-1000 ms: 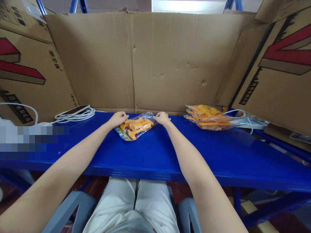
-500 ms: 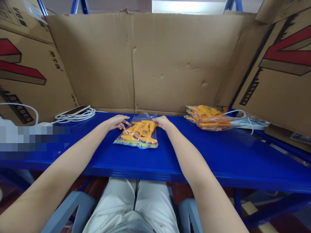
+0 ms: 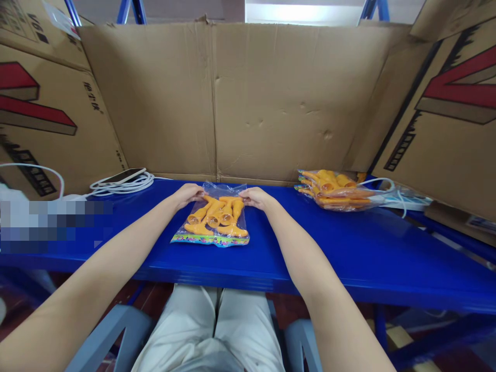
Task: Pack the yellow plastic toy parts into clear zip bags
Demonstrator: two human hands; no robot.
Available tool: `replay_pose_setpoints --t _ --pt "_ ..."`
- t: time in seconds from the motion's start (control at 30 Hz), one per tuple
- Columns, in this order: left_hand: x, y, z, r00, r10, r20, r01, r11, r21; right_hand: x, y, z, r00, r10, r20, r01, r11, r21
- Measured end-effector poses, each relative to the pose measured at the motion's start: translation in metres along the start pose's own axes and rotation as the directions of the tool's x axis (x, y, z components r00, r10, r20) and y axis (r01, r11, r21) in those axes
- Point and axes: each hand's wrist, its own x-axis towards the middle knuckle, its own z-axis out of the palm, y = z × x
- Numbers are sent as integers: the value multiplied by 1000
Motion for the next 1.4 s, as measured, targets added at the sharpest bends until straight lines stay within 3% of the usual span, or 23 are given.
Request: replay_pose_setpoints --t 0.1,0.47,0.73,0.87,0.97,1.1,1.23,1.4 --pt "-2 1 -3 996 -27 81 37 991 -125 1 1 0 1000 -7 11 7 1000 3" --pt "0 -6 -26 976 10 219 13 995 -101 -8 -6 -9 997 14 76 -14 1000 -3" --pt "3 -6 -27 967 64 248 -66 998 -3 -6 -5 -15 993 -27 113 36 996 -76" --pt "7 -7 -23 961 152 230 -193 967 165 -3 -5 -12 987 -87 133 116 966 -232" --pt "11 -7 -21 941 253 226 -324 866 381 0 -6 -9 978 -181 104 208 900 -384" --pt "14 -8 -18 866 406 292 -494 607 622 0 -8 -7 971 -229 71 236 861 -450" --pt "16 -11 -16 795 485 363 -577 421 700 -3 -10 -7 980 -183 73 197 889 -414" --pt "17 -12 -13 687 599 412 -658 271 702 -7 -9 -7 971 -196 140 239 852 -466"
